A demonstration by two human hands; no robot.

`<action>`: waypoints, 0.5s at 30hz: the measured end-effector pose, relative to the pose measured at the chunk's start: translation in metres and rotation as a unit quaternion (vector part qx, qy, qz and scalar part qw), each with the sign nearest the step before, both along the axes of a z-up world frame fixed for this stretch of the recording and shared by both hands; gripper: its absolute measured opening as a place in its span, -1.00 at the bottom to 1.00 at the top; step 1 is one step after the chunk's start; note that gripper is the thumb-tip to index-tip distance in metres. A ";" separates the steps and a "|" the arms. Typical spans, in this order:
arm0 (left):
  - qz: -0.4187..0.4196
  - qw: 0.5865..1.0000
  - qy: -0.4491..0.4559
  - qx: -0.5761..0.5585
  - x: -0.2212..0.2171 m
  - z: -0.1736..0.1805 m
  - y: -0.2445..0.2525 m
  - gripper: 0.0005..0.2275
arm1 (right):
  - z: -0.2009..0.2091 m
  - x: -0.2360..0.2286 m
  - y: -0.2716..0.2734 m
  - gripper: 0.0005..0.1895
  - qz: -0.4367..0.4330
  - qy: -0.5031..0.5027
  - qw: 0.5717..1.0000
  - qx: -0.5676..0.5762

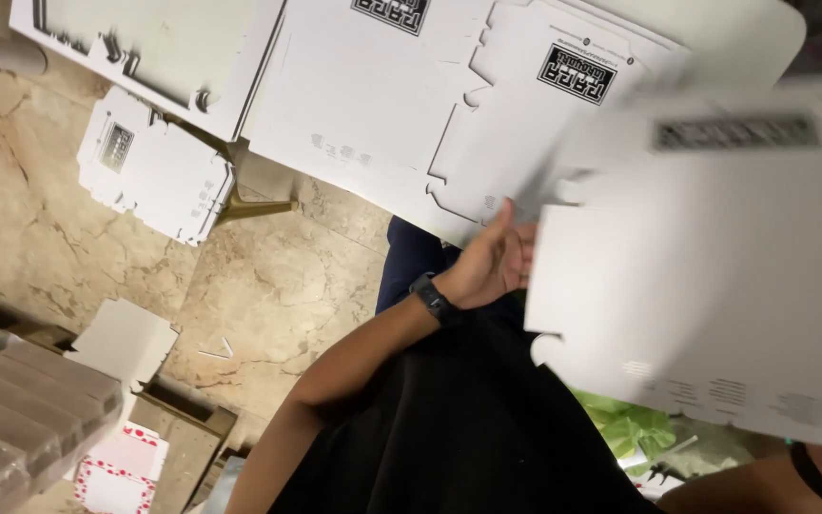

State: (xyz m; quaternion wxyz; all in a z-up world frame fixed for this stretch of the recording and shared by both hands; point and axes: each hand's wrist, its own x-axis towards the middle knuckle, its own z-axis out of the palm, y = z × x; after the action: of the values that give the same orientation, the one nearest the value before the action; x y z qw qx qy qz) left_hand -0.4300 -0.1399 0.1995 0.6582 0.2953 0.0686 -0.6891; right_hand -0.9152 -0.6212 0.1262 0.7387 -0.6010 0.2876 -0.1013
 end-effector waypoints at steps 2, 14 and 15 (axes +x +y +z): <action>0.238 0.945 0.099 -0.204 0.012 0.020 0.014 -0.38 | 0.002 0.045 0.054 -0.39 0.006 -0.060 0.994 -0.086; 0.382 0.804 -0.455 0.022 0.049 0.107 0.122 -0.77 | 0.111 0.348 0.218 -0.42 0.320 0.186 0.918 -0.144; 0.389 0.800 -0.456 0.026 0.052 0.105 0.126 -0.77 | 0.103 0.360 0.223 -0.42 0.327 0.182 0.916 -0.146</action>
State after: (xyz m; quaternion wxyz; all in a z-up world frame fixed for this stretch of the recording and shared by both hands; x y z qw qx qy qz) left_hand -0.3779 -0.0137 0.3043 0.8181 0.5410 -0.1129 -0.1588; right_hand -0.5547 -0.3981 0.2294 0.5691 -0.7709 0.1868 0.2165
